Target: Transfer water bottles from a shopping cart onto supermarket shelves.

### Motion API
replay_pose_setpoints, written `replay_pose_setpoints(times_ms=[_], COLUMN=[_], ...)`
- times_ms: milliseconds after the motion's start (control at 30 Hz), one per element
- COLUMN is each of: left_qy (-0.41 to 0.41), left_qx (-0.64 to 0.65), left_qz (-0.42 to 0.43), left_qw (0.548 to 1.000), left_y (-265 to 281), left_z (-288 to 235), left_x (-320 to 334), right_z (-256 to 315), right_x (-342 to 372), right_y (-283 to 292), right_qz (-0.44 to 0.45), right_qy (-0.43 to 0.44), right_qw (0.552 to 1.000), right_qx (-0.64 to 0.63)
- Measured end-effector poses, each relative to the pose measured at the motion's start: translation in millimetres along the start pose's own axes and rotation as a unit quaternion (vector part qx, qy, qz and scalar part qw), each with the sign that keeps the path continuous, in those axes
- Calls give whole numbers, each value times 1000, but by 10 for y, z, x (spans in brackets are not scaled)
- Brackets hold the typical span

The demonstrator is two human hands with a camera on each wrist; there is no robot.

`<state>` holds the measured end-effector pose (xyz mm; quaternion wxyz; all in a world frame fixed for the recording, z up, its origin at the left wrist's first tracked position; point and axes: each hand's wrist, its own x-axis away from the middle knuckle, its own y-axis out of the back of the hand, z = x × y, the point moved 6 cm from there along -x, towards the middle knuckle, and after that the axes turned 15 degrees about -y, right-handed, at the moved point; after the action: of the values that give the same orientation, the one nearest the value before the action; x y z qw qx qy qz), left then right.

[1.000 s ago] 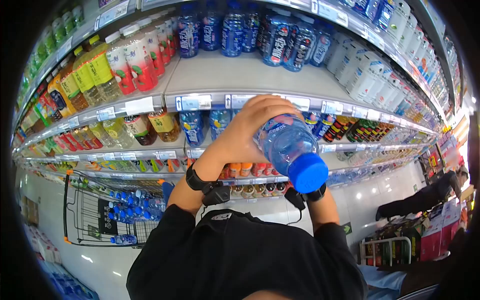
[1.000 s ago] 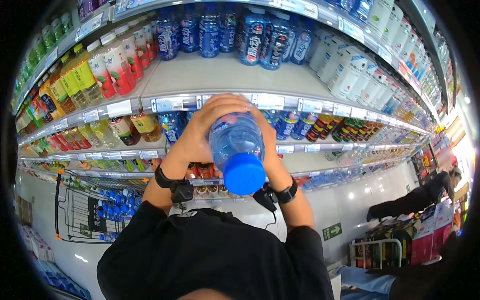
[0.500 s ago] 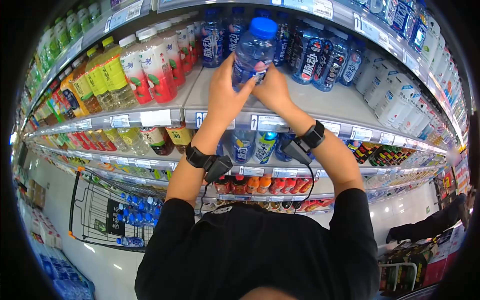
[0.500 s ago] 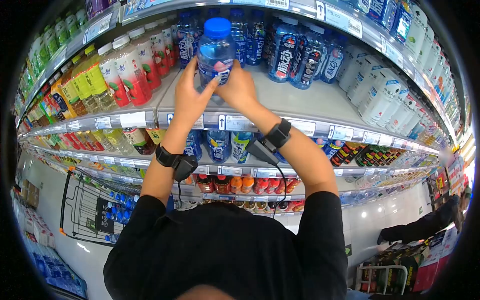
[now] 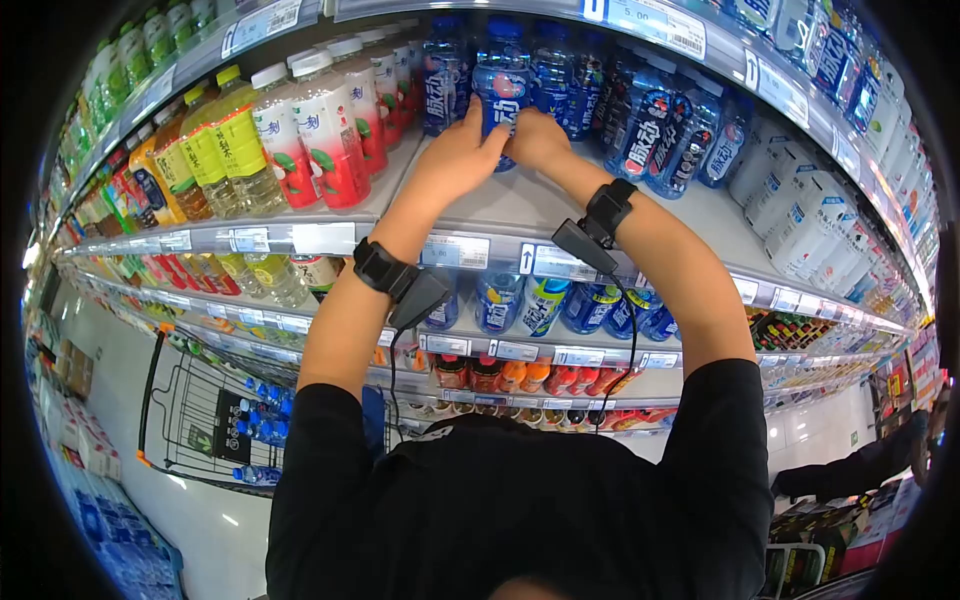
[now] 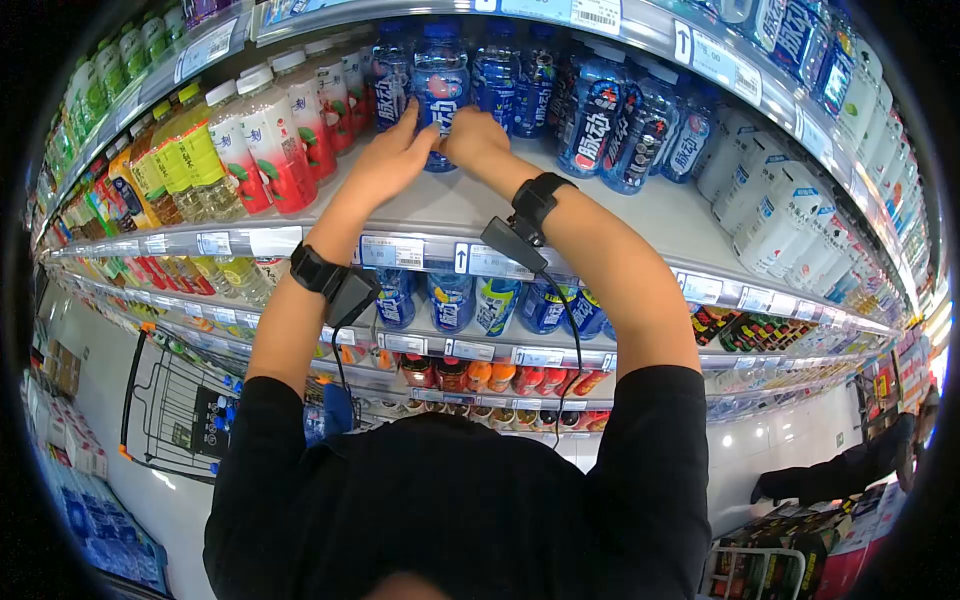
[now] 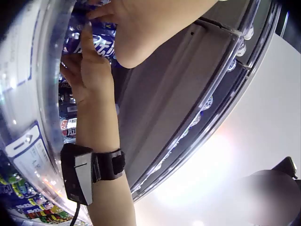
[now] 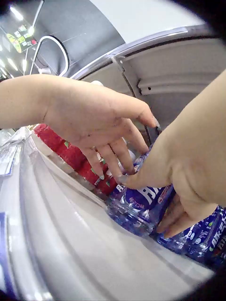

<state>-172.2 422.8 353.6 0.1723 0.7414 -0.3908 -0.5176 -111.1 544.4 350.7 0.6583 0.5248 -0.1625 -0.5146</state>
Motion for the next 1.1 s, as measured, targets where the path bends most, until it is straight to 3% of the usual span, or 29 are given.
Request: replay_pose_setpoints(times_ms=[67,167,200,300,333,433,533,633,667,767,933,1033,1100], left_qy=[19,41,59,60,68,87,68,95,42,39,86,75,57], left_qx=[-22,-67,-36,-10,-9,-7,-18,13,-41,-54,26,24,-25], left_qz=[58,85,106,106,109,113,160,115,192,203,177,141,175], left_qw=[998,993,992,993,992,990,985,989,980,977,980,987,983], left_y=[-52,-209,-210,-251,-286,-346,-237,-432,-569,-627,-392,-374,-350], left_z=[24,305,332,414,485,649,493,853,1002,1051,718,730,720], left_x=[-66,-314,-352,-490,-532,-648,-630,-770,-863,-852,-597,-569,-576], right_z=[56,109,116,168,176,128,97,77,77,53,87,58,81], right_x=[-34,-81,-123,-207,-167,-429,-457,-569,-585,-677,-577,-544,-475], right_y=[-2,34,16,-73,-36,-205,-222,-291,-302,-376,-311,-343,-241], right_qz=[3,73,59,123,157,160,181,164,165,165,185,199,157], right_qy=[47,-50,-56,-48,-50,-54,-93,-101,-105,-117,-105,-73,-8], right_qw=[998,991,991,979,982,982,974,978,976,974,977,977,985], right_qx=[46,102,107,158,94,80,-96,-75,-92,-97,-32,9,68])
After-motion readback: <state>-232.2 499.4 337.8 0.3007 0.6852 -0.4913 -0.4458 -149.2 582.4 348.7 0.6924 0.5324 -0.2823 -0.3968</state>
